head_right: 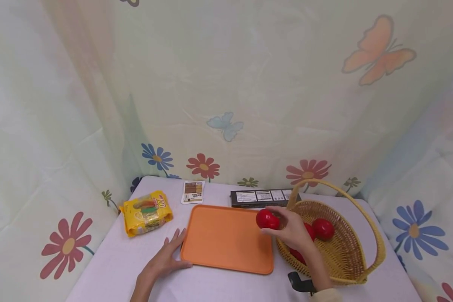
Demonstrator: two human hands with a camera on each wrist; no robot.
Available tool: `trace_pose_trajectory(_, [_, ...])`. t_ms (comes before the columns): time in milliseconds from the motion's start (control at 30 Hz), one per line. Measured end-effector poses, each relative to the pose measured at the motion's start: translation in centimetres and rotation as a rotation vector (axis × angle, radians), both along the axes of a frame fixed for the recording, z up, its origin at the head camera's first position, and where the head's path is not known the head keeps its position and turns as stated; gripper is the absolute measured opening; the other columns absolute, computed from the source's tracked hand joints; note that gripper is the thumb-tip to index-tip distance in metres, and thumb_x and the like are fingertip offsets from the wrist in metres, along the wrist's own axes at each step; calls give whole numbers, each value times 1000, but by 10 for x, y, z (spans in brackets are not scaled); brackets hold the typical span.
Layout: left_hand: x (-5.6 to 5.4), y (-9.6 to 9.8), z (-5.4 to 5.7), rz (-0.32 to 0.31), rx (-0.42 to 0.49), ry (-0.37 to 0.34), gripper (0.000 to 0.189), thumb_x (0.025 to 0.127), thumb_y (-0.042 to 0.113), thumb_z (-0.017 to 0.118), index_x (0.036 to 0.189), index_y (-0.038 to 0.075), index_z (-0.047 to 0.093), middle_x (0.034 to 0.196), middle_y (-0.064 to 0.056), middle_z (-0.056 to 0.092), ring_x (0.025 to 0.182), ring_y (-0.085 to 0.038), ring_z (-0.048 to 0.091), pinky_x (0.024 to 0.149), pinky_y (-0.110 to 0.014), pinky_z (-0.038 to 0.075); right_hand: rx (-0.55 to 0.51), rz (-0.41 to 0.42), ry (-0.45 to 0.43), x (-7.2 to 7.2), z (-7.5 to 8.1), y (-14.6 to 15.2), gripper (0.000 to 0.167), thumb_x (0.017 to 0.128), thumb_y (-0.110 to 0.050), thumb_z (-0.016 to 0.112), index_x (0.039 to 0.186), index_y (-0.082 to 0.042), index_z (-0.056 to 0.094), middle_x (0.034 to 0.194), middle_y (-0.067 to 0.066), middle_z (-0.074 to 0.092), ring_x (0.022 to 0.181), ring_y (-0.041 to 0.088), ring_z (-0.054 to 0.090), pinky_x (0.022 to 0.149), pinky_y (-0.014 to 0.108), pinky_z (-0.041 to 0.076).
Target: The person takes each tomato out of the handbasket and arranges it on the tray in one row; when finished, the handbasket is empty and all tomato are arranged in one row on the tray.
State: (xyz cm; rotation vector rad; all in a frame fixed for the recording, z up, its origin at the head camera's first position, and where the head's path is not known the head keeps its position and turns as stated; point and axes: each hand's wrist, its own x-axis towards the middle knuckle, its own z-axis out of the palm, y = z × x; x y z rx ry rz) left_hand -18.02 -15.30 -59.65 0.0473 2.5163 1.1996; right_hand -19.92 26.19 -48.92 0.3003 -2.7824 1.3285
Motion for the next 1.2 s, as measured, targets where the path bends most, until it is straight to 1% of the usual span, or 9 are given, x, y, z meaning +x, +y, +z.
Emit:
trace_pose_trajectory(100, [0, -1, 0, 1, 2, 4, 120, 75, 36, 99, 172, 25, 30, 180, -16, 14, 160, -60, 1, 124, -82, 13, -29, 17, -17, -3, -5, -12, 73, 84, -25, 96, 146, -4, 63, 139, 24, 68, 113, 37, 68, 88, 47, 69])
trace_pose_trajectory(267, [-1, -2, 0, -7, 0, 18, 120, 76, 36, 99, 172, 23, 29, 180, -16, 14, 161, -59, 2, 125, -81, 13, -105, 75, -18, -8, -18, -32, 72, 84, -26, 95, 147, -9, 63, 141, 18, 68, 123, 40, 67, 95, 46, 67])
trace_pose_trajectory(367, [-2, -2, 0, -6, -2, 16, 120, 76, 36, 99, 172, 23, 29, 180, -16, 14, 161, -59, 2, 125, -81, 13, -137, 115, -3, -10, -25, -44, 72, 85, -18, 94, 148, -7, 61, 142, 19, 66, 127, 43, 65, 99, 46, 65])
trace_pose_trajectory(467, [-2, -2, 1, -1, -7, 11, 120, 76, 37, 99, 172, 24, 29, 180, -16, 14, 161, -59, 2, 124, -81, 14, -169, 135, 9, -12, -31, -56, 75, 83, -6, 92, 149, -3, 59, 144, 23, 64, 129, 46, 63, 101, 47, 64])
trace_pose_trajectory(567, [-3, -3, 1, 0, -11, 12, 120, 75, 37, 99, 172, 25, 30, 180, -16, 14, 161, -59, 2, 124, -82, 14, -200, 150, 18, -15, -36, -69, 77, 81, 0, 92, 149, 2, 57, 144, 26, 63, 131, 48, 62, 104, 47, 62])
trace_pose_trajectory(733, [-2, -3, -2, -5, -4, 12, 119, 75, 36, 99, 172, 24, 31, 180, -17, 15, 159, -62, 2, 123, -83, 14, -282, 168, -44, -17, -45, -90, 77, 78, 4, 94, 146, 6, 58, 146, 27, 62, 133, 46, 61, 110, 45, 59])
trace_pose_trajectory(900, [-2, -3, -4, -12, -5, -3, 118, 76, 40, 99, 172, 26, 31, 180, -16, 15, 159, -63, 3, 121, -85, 16, -334, 187, -118, -19, -61, -112, 76, 80, 0, 94, 147, 2, 59, 148, 23, 61, 136, 46, 59, 110, 43, 58])
trace_pose_trajectory(1067, [0, -2, -2, -21, -7, 3, 116, 77, 38, 98, 172, 25, 32, 180, -17, 17, 160, -61, 5, 122, -84, 16, -339, 288, -158, -22, -84, -135, 73, 84, 1, 89, 149, -3, 56, 148, 19, 60, 139, 45, 54, 110, 46, 59])
trace_pose_trajectory(1200, [-1, -2, -1, -38, 10, 17, 116, 78, 36, 98, 172, 23, 31, 180, -17, 17, 161, -59, 5, 124, -81, 14, -311, 286, -143, -23, -95, -152, 72, 80, 3, 89, 145, -5, 59, 144, 16, 63, 137, 43, 54, 107, 53, 61])
